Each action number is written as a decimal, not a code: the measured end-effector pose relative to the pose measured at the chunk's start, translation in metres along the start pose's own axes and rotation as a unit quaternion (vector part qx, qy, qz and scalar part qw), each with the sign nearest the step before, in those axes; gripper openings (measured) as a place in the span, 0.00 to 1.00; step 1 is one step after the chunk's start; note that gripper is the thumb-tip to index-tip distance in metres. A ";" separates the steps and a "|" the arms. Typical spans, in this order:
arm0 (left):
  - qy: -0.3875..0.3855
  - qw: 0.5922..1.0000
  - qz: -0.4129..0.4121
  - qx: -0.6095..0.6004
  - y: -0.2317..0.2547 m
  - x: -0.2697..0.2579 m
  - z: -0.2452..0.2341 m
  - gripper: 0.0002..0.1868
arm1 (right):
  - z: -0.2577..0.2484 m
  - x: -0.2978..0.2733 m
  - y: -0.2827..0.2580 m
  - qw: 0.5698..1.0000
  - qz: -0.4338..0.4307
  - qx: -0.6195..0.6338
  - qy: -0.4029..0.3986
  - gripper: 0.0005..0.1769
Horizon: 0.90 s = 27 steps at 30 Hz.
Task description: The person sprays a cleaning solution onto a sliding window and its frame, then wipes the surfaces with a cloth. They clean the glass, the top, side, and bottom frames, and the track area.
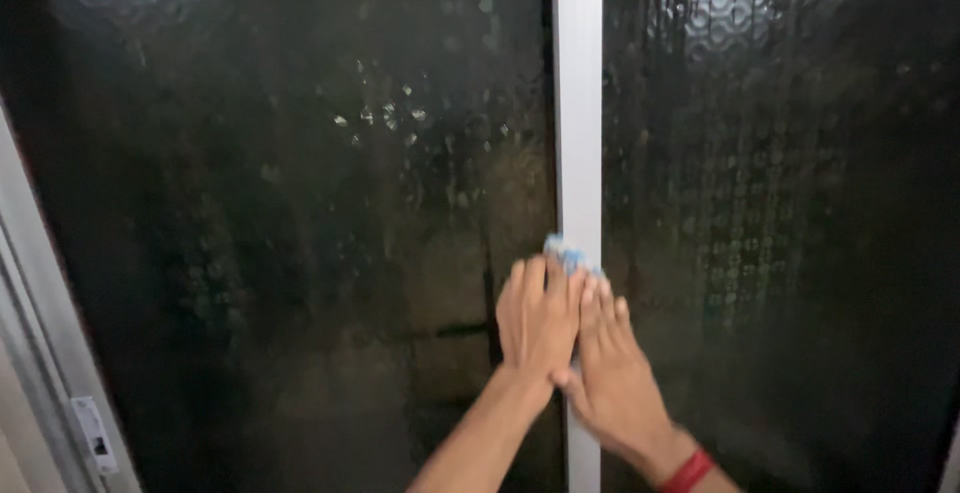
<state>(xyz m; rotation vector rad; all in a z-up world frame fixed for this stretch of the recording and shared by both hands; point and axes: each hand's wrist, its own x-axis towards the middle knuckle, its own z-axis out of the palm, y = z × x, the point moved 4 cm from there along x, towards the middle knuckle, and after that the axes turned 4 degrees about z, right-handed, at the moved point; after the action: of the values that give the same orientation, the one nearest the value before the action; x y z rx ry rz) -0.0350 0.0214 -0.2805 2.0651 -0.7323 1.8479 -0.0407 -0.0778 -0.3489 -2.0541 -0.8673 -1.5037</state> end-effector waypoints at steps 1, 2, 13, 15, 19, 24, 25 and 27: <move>0.002 1.000 -0.004 0.011 -0.002 0.019 -0.001 0.14 | -0.007 0.018 0.000 1.000 -0.008 -0.003 0.013 0.51; 0.009 1.000 -0.008 0.020 -0.004 0.046 0.001 0.16 | -0.015 0.042 0.002 0.999 -0.020 -0.008 0.026 0.49; 0.116 0.993 0.020 -0.003 -0.016 0.127 0.005 0.14 | -0.030 0.109 0.017 0.997 0.001 -0.014 0.079 0.45; 0.113 0.993 0.034 0.000 -0.015 0.097 0.004 0.12 | -0.017 0.084 0.014 0.996 0.010 -0.013 0.087 0.45; 0.079 0.996 0.040 0.002 -0.011 0.029 0.005 0.11 | 0.009 0.020 0.003 0.997 0.028 -0.001 0.073 0.46; 0.022 1.000 0.021 0.000 -0.003 -0.026 0.002 0.11 | 0.023 -0.037 -0.006 0.997 0.069 0.017 0.024 0.47; 0.011 1.000 0.016 0.008 -0.002 -0.027 0.002 0.12 | 0.022 -0.036 -0.005 0.997 0.069 0.011 0.014 0.47; -0.012 1.000 0.009 0.026 -0.002 -0.016 0.002 0.13 | 0.014 -0.024 -0.002 0.999 0.049 -0.014 0.005 0.48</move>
<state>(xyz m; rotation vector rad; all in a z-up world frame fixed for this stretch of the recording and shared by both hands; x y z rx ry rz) -0.0332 0.0249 -0.2964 2.1221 -0.7177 1.8741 -0.0375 -0.0724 -0.3756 -2.0750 -0.7352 -1.4805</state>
